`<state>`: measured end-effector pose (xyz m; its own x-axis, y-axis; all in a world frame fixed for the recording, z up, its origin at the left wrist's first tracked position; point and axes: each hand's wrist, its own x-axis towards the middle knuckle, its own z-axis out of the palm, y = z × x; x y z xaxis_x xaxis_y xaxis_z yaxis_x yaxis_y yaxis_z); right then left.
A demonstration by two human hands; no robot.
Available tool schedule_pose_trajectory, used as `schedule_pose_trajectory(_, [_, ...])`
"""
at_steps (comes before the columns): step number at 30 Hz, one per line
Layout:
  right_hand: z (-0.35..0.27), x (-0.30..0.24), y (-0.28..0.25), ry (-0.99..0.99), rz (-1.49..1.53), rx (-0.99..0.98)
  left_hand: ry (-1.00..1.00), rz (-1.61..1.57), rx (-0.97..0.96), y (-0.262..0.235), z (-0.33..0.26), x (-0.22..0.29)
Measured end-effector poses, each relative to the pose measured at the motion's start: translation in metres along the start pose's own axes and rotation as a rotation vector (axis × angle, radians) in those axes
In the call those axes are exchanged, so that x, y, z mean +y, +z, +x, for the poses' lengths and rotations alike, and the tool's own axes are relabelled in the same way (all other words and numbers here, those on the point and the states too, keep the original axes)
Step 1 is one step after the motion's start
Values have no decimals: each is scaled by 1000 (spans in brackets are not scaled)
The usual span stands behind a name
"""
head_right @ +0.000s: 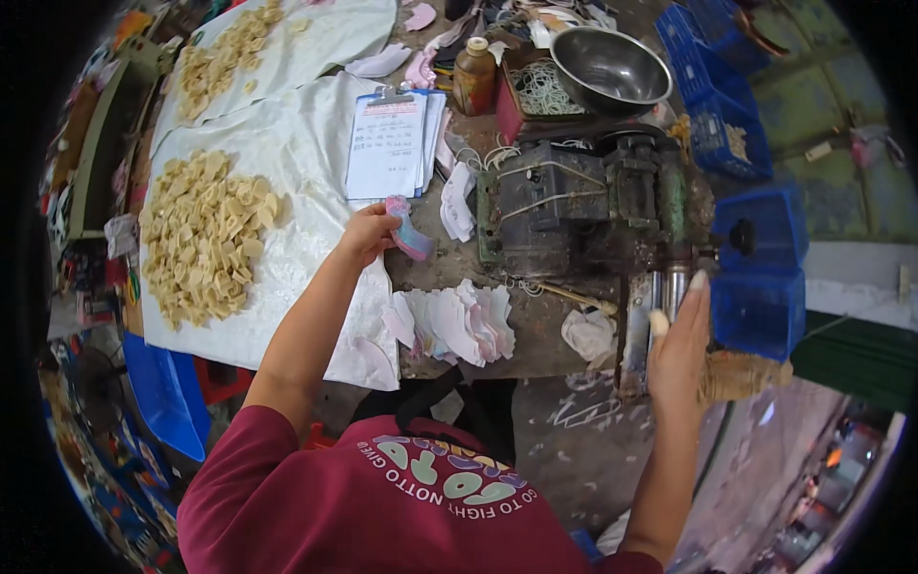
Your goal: The person wraps small, pale food items individually in colorful paper using a metal rolling machine. They feed the paper and food into the rollers, which fold the paper around the item, and then place the finished wrapped units onto a white cloth on the table. The person also handles a wooden stick and a pile of finished items during the process.
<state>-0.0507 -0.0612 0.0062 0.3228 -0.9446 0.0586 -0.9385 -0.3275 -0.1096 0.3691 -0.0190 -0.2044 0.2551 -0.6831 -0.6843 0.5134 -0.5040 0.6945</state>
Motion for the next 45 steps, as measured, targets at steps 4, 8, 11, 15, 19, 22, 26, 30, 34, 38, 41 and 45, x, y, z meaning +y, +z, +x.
schedule_pose_trajectory(4, [-27, -4, 2, 165, 91, 14, -10, -145, -145, -14, 8, 3])
schedule_pose_trajectory(8, [11, 0, 4, 164, -25, 20, -13, -94, -195, -5, 10, 1])
schedule_pose_trajectory(11, [-16, -5, 7, 60, -47, 62, 89, 127, -1, -15, 6, -6])
schedule_pose_trajectory(15, [-18, 3, 10, 12, -127, 85, 428, 543, 242, -34, 20, -19])
schedule_pose_trajectory(19, [1, 2, 10, 27, -79, 85, 827, 766, 471, -35, -37, 0])
schedule_pose_trajectory(22, [-24, 8, 15, 35, -46, 88, 434, 895, 283, -91, -99, -41])
schedule_pose_trajectory(26, [-8, 13, 11, 68, -67, 52, 351, 1175, 84, -103, -157, -111])
schedule_pose_trajectory(30, [-5, 14, 15, 37, -116, 83, 335, 1170, 125, -106, -156, -127])
schedule_pose_trajectory(34, [-45, 24, 15, 62, -148, 54, 188, 903, 123, -115, -157, -117])
schedule_pose_trajectory(38, [-16, 21, 11, 88, -250, 79, 268, 729, 40, -108, -149, -95])
schedule_pose_trajectory(41, [-46, 10, 14, 109, -258, 107, 271, 776, -3, -91, -155, -48])
schedule_pose_trajectory(45, [-112, -17, -6, 60, -373, 109, 199, 640, -169, -74, -158, -6])
